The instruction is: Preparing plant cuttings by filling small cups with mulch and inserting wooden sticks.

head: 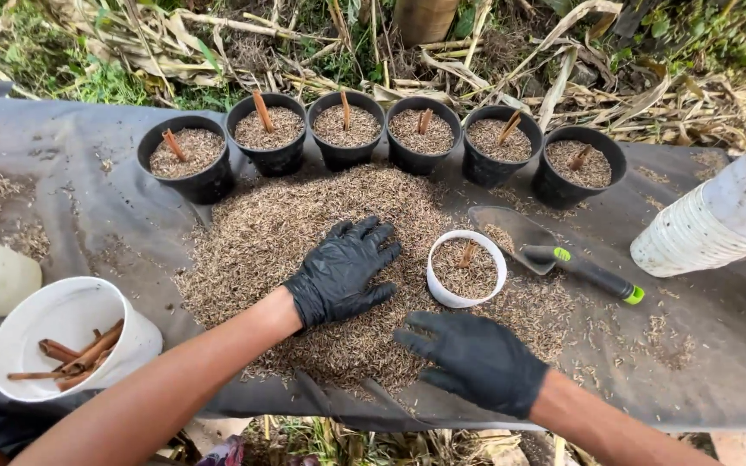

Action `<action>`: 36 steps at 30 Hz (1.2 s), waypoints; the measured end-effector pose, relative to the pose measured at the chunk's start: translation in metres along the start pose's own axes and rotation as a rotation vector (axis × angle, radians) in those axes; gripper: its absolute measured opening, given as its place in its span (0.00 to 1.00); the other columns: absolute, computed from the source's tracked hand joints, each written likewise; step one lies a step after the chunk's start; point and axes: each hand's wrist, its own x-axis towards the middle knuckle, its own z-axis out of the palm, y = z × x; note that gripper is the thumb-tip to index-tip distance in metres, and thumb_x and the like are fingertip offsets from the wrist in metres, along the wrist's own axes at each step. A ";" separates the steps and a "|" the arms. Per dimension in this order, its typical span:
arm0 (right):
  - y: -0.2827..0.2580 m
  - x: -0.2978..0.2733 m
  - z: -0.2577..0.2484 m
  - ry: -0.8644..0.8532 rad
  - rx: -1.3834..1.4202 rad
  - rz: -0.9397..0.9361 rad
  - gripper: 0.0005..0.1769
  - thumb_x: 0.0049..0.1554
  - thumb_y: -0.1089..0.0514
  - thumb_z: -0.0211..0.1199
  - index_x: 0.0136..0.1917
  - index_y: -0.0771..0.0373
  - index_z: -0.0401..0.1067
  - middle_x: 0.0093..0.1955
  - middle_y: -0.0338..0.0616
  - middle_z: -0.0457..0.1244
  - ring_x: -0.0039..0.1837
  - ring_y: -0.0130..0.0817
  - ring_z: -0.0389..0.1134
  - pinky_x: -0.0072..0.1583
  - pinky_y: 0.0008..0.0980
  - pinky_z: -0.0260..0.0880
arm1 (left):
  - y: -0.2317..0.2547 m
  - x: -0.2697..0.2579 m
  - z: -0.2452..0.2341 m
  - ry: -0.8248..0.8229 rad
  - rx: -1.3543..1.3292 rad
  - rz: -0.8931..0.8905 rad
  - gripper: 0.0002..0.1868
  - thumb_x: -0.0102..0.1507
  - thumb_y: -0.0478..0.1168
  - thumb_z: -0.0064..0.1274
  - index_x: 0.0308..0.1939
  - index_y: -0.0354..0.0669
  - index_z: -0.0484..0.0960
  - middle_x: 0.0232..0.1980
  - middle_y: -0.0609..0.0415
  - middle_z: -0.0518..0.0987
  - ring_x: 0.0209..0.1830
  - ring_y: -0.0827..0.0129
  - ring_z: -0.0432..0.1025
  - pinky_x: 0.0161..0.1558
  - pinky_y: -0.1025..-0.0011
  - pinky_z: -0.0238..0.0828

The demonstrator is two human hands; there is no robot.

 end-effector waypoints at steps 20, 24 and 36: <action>0.020 0.009 -0.011 0.201 -0.014 -0.084 0.08 0.61 0.65 0.58 0.54 0.62 0.71 0.45 0.46 0.64 0.39 0.38 0.68 0.38 0.37 0.78 | 0.005 -0.001 -0.017 0.166 -0.038 0.056 0.19 0.67 0.53 0.44 0.51 0.47 0.80 0.55 0.44 0.77 0.52 0.45 0.70 0.51 0.46 0.67; 0.011 0.011 -0.043 0.204 0.133 0.064 0.10 0.66 0.55 0.50 0.53 0.56 0.71 0.40 0.38 0.66 0.37 0.30 0.72 0.37 0.30 0.84 | 0.005 -0.001 -0.013 0.220 -0.071 0.064 0.14 0.69 0.49 0.44 0.43 0.47 0.81 0.39 0.49 0.76 0.41 0.55 0.69 0.41 0.57 0.69; 0.059 -0.013 -0.065 0.369 0.209 0.329 0.11 0.55 0.57 0.68 0.52 0.52 0.77 0.50 0.37 0.73 0.53 0.43 0.76 0.52 0.42 0.79 | -0.017 0.015 0.058 0.481 -0.240 -0.036 0.12 0.68 0.50 0.49 0.42 0.47 0.75 0.36 0.48 0.73 0.40 0.45 0.74 0.39 0.51 0.75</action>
